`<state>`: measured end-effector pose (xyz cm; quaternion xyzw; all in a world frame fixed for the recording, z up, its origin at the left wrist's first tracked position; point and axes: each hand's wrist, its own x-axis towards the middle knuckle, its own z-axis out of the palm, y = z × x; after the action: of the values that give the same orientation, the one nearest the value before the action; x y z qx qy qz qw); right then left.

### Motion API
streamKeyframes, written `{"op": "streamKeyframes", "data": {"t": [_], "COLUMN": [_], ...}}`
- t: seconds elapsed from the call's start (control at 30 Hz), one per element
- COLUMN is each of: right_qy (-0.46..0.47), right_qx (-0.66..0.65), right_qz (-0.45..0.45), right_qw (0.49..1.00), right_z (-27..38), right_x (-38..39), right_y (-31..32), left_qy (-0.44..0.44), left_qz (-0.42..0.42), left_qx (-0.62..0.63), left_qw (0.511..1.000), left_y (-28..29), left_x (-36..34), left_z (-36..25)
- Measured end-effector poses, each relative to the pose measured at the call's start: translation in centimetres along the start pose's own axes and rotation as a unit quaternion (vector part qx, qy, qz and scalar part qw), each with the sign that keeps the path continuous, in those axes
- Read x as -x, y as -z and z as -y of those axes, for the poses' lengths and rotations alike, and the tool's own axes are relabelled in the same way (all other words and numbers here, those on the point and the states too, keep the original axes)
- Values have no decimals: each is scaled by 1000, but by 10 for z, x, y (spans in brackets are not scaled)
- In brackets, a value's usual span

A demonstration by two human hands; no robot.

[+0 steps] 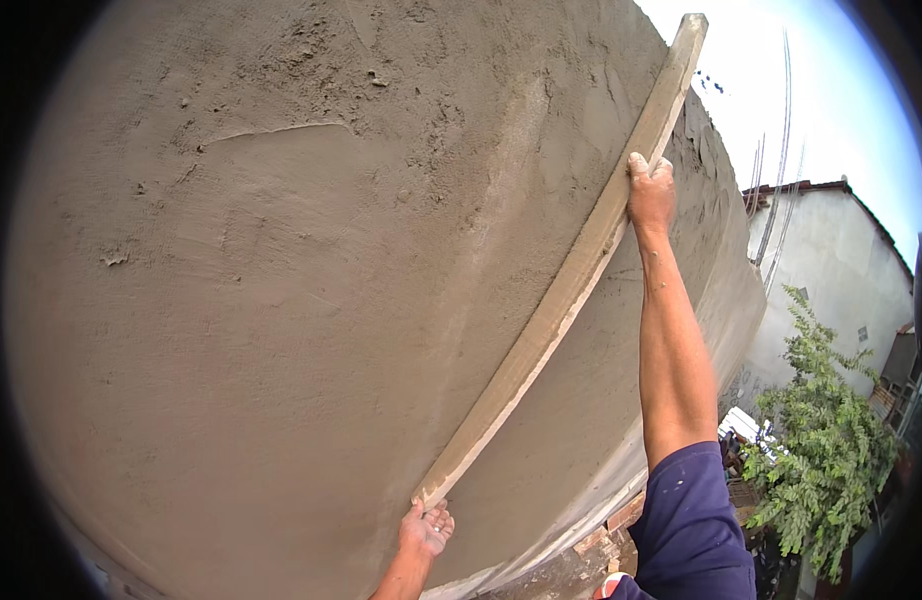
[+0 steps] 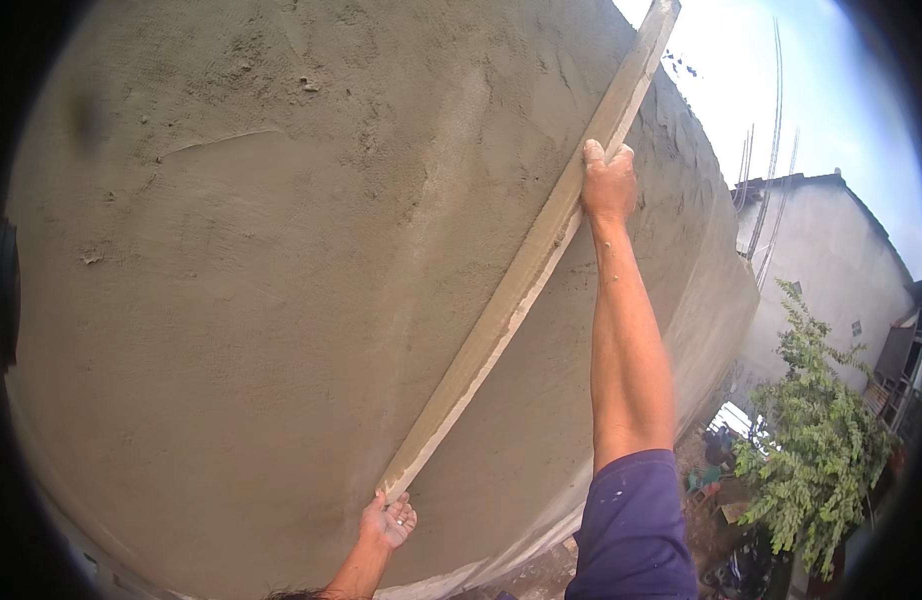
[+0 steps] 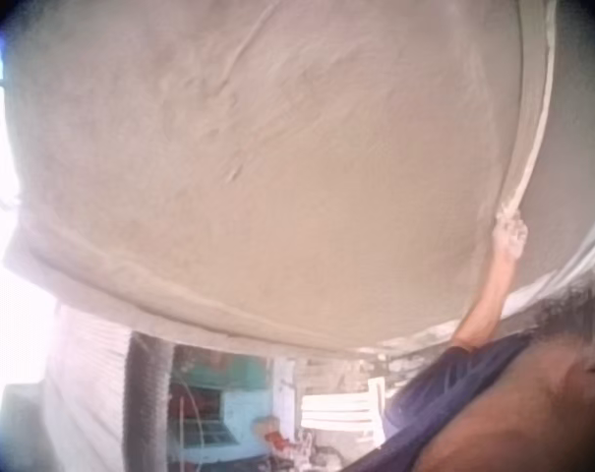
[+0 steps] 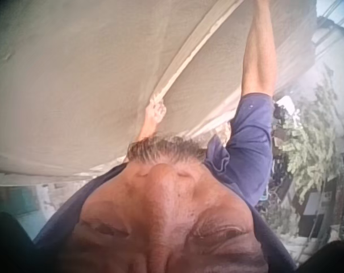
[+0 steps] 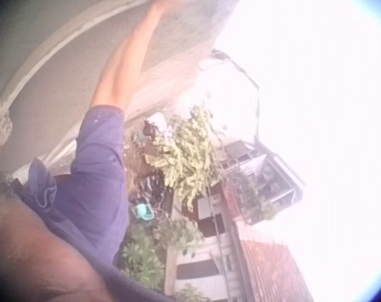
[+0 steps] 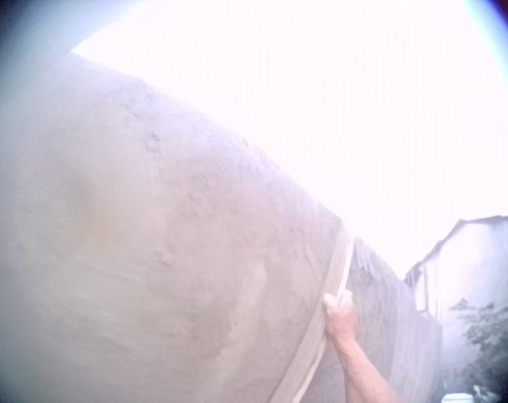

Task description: The person uses a long wooden straightedge to smooth and level wet cement plaster on a vertical wall. They repeatedly scrape the tool across the surface to remove excess material and create a flat finish.

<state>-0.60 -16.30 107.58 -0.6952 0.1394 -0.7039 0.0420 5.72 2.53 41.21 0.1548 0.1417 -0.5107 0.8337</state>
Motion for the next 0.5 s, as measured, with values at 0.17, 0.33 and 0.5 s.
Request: {"op": "streamKeyframes", "data": {"t": [0.17, 0.33, 0.5], "right_qy": [69, 9, -3], "right_qx": [15, -32, 61], "right_qz": [108, 16, -14], "right_qw": [992, 999, 998], "right_z": [29, 9, -5], "right_x": [143, 12, 13], "right_y": [-3, -3, -6], "left_qy": [-16, -9, -13], "left_qz": [-104, -25, 8], "left_qx": [45, 32, 14], "left_qw": [993, 999, 1000], "left_y": [44, -2, -15], "left_x": [32, 11, 35], "left_z": [-7, 2, -4]}}
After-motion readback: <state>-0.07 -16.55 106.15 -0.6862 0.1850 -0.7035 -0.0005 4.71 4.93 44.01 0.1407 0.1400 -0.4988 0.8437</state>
